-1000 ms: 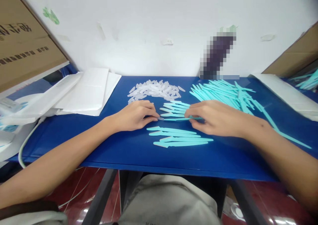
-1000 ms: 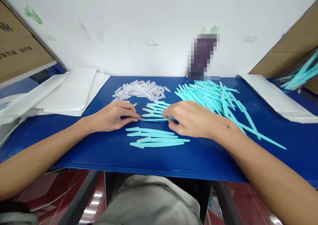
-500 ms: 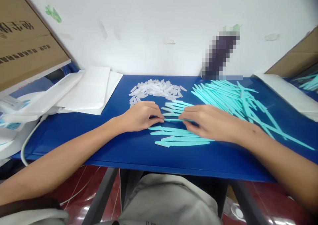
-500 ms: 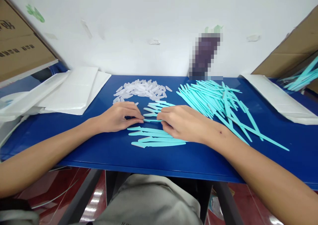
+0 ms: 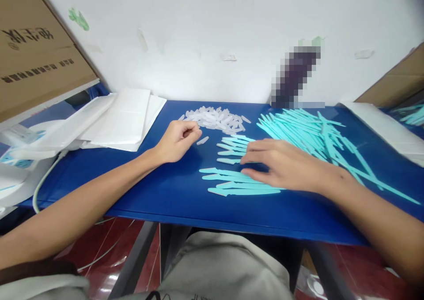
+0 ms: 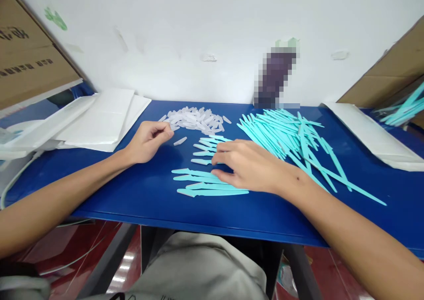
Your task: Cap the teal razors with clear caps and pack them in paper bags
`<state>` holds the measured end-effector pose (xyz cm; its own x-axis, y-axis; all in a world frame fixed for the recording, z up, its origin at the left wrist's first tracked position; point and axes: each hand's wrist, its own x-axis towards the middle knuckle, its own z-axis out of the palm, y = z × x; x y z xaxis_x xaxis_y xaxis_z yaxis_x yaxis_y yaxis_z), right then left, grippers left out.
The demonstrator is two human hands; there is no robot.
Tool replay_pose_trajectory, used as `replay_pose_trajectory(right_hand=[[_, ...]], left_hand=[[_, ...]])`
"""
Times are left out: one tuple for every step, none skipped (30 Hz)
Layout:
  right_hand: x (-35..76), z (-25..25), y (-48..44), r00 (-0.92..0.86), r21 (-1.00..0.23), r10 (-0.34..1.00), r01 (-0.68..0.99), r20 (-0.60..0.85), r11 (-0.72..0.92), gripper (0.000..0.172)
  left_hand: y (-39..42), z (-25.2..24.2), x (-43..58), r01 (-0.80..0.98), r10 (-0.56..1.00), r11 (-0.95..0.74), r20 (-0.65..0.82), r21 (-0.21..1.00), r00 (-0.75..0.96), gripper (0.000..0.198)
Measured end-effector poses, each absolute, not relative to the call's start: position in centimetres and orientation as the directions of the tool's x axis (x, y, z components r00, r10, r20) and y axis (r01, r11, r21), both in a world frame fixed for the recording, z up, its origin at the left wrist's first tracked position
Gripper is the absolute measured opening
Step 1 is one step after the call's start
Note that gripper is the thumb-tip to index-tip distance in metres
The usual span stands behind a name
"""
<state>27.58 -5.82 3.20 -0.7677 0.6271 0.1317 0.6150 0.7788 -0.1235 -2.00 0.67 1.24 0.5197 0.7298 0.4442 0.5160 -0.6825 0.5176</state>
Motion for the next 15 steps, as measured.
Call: replay_pose_trajectory(right_hand=[[27.4,3.1,-6.0,-0.779,-0.159,0.618,0.601,0.104,0.784,0.027],[27.2,3.1,-6.1,-0.786,-0.184,0.612,0.591,0.084,0.785,0.026],[27.1,3.1,-6.1,-0.790,-0.200,0.608,0.586,0.073,0.785,0.025],[27.0,3.0,-6.1,-0.793,-0.208,0.605,0.581,0.072,0.787,0.024],[27.0,3.0,-6.1,-0.795,-0.207,0.602,0.578,0.074,0.789,0.025],[27.0,3.0,-6.1,-0.797,-0.199,0.599,0.576,0.078,0.793,0.025],[27.1,3.0,-6.0,-0.800,-0.183,0.595,0.575,0.081,0.798,0.026],[27.2,3.1,-6.0,-0.801,-0.162,0.593,0.576,0.084,0.801,0.027],[27.3,3.1,-5.9,-0.798,-0.137,0.597,0.584,0.081,0.800,0.027],[27.4,3.1,-5.9,-0.792,-0.108,0.606,0.598,0.075,0.795,0.027],[27.5,3.0,-5.8,-0.783,-0.076,0.619,0.615,0.066,0.785,0.027],[27.6,3.0,-5.7,-0.771,-0.044,0.634,0.633,0.055,0.773,0.027],[27.7,3.0,-5.6,-0.759,-0.016,0.650,0.650,0.042,0.760,0.028],[27.8,3.0,-5.6,-0.747,0.009,0.664,0.664,0.030,0.747,0.029],[27.8,3.1,-5.5,-0.737,0.031,0.676,0.676,0.018,0.736,0.029]], left_hand=[[0.8,1.1,-2.0,0.553,0.703,-0.711,0.450,0.434,0.551,0.031],[1.0,1.1,-2.1,0.594,0.677,-0.733,0.444,0.331,0.587,0.027],[1.2,1.0,-2.2,0.628,0.656,-0.745,0.423,0.227,0.625,0.029],[1.5,0.9,-2.4,0.648,0.643,-0.749,0.390,0.140,0.659,0.034],[1.7,0.8,-2.6,0.656,0.637,-0.750,0.354,0.083,0.684,0.037],[1.8,0.8,-2.8,0.651,0.631,-0.757,0.323,0.055,0.706,0.039],[1.9,0.8,-3.0,0.639,0.621,-0.768,0.297,0.048,0.725,0.039],[1.9,0.8,-3.1,0.622,0.610,-0.781,0.281,0.055,0.741,0.038],[1.9,0.8,-3.1,0.605,0.597,-0.794,0.278,0.068,0.752,0.037],[1.8,0.9,-3.1,0.590,0.585,-0.804,0.287,0.079,0.759,0.034],[1.6,1.0,-3.0,0.579,0.576,-0.811,0.301,0.088,0.760,0.032],[1.4,1.1,-2.9,0.573,0.570,-0.814,0.321,0.096,0.757,0.029],[1.2,1.2,-2.7,0.570,0.569,-0.814,0.345,0.110,0.746,0.026],[1.0,1.2,-2.6,0.570,0.574,-0.811,0.374,0.136,0.728,0.024],[0.7,1.3,-2.4,0.568,0.586,-0.804,0.402,0.177,0.704,0.023]])
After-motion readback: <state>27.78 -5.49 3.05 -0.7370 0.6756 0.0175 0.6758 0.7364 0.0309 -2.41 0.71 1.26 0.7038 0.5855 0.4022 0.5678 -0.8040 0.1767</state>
